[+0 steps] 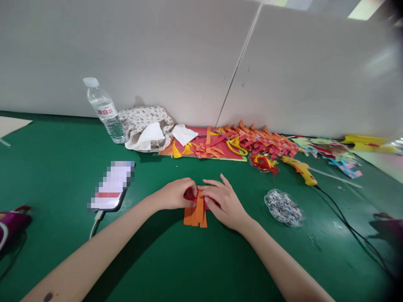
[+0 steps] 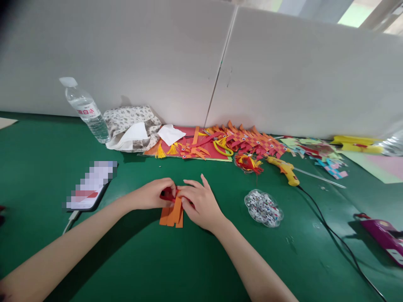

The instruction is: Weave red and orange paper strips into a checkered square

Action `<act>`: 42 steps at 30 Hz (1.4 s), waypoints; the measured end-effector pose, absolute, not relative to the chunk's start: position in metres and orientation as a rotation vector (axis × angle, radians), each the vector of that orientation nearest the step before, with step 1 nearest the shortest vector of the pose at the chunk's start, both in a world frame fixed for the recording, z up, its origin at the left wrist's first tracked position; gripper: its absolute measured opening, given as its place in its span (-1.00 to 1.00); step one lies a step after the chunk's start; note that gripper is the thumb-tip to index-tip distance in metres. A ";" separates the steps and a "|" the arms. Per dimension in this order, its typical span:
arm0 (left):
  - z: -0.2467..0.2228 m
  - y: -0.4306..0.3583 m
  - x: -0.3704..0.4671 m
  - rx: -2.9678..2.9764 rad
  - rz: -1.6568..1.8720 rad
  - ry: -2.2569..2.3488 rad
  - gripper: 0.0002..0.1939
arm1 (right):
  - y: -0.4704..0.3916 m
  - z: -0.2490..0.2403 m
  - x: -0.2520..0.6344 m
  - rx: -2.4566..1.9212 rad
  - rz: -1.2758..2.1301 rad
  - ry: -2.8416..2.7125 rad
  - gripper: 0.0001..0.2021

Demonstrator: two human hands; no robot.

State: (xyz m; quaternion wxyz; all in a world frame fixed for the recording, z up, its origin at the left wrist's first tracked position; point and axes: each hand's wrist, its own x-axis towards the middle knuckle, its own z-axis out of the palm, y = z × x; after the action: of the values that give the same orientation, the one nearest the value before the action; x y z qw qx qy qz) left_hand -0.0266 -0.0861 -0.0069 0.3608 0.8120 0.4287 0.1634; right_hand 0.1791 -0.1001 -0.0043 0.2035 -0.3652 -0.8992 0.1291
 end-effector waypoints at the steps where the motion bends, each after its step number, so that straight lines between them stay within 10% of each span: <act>1: -0.007 -0.086 -0.027 2.090 0.423 1.108 -0.82 | -0.101 -0.003 0.179 -1.007 0.351 -2.530 -0.75; 23: -0.004 -0.085 -0.028 2.054 0.419 1.065 -0.83 | -0.100 -0.007 0.177 -1.055 0.264 -2.552 -0.83; 33: 0.001 -0.084 -0.028 1.574 0.450 1.049 -0.42 | -0.098 -0.008 0.181 -1.169 0.349 -2.222 -0.79; 42: 0.000 -0.086 -0.027 1.815 0.413 1.087 -0.67 | -0.098 -0.006 0.182 -1.086 0.212 -2.276 -0.77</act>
State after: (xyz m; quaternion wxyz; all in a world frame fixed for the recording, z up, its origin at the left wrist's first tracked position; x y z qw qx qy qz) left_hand -0.0266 -0.0861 -0.0004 0.4732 0.7417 0.4443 0.1688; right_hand 0.1821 -0.0976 -0.0063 0.3008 -0.4094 -0.8576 0.0797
